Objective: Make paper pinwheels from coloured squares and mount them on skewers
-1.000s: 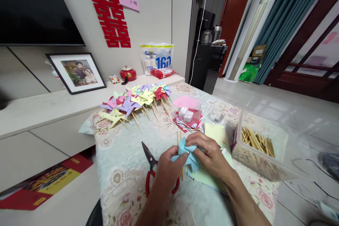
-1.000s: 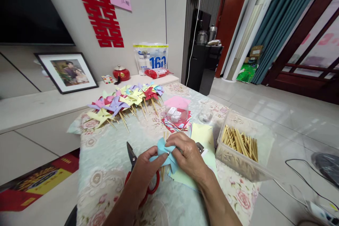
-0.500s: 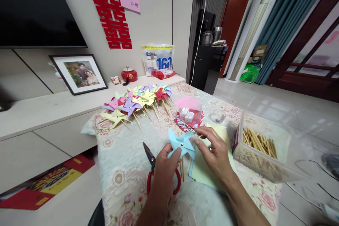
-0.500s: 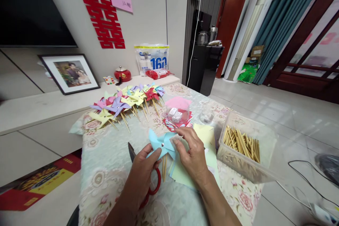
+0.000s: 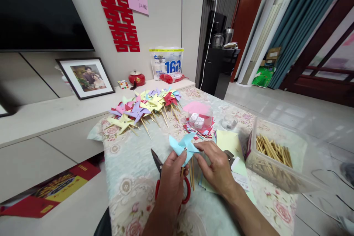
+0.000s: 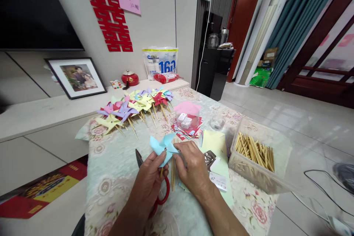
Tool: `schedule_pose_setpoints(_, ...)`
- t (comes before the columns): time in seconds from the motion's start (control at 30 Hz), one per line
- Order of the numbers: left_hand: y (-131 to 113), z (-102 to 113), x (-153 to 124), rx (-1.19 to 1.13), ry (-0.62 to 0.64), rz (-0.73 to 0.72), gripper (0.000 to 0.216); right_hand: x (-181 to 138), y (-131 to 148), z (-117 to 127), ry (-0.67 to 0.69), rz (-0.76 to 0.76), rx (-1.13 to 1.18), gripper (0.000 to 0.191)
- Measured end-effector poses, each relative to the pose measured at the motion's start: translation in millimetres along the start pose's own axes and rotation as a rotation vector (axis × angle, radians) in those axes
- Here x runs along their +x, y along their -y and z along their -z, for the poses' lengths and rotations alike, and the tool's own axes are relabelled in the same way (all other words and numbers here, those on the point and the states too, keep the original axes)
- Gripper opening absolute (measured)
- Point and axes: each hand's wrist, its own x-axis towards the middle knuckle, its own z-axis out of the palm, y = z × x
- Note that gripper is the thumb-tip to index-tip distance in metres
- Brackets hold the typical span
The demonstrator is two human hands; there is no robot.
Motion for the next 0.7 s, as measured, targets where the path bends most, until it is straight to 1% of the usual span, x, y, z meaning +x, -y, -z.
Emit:
schedule_pose_setpoints(0.1, 0, -2, 0, -0.012, -0.015, 0.018, 0.045, 1, 0, 0, 0.003, 0.024, -0.018, 0.029)
schedule_pose_setpoints(0.33, 1, -3, 0, -0.025, -0.037, 0.021, 0.047, 0, 2, -2, 0.017, 0.026, 0.021, 0.031)
schedule_pose_setpoints(0.47, 1, -4, -2, -0.020, -0.012, 0.013, 0.044, 1, 3, -2, 0.043, 0.016, 0.017, 0.028)
schedule_pose_setpoints(0.53, 1, -3, -2, -0.017, 0.011, 0.002, 0.041, 1, 3, -2, 0.043, -0.003, 0.018, 0.030)
schedule_pose_setpoints(0.6, 3, 1, -2, 0.000, 0.028, -0.035, 0.034, 1, 2, -1, 0.031, -0.021, 0.024, 0.035)
schedule_pose_setpoints(0.7, 7, 9, 0, 0.094, 0.036, -0.141, 0.030, 1, 1, 1, 0.022, -0.060, 0.024, 0.040)
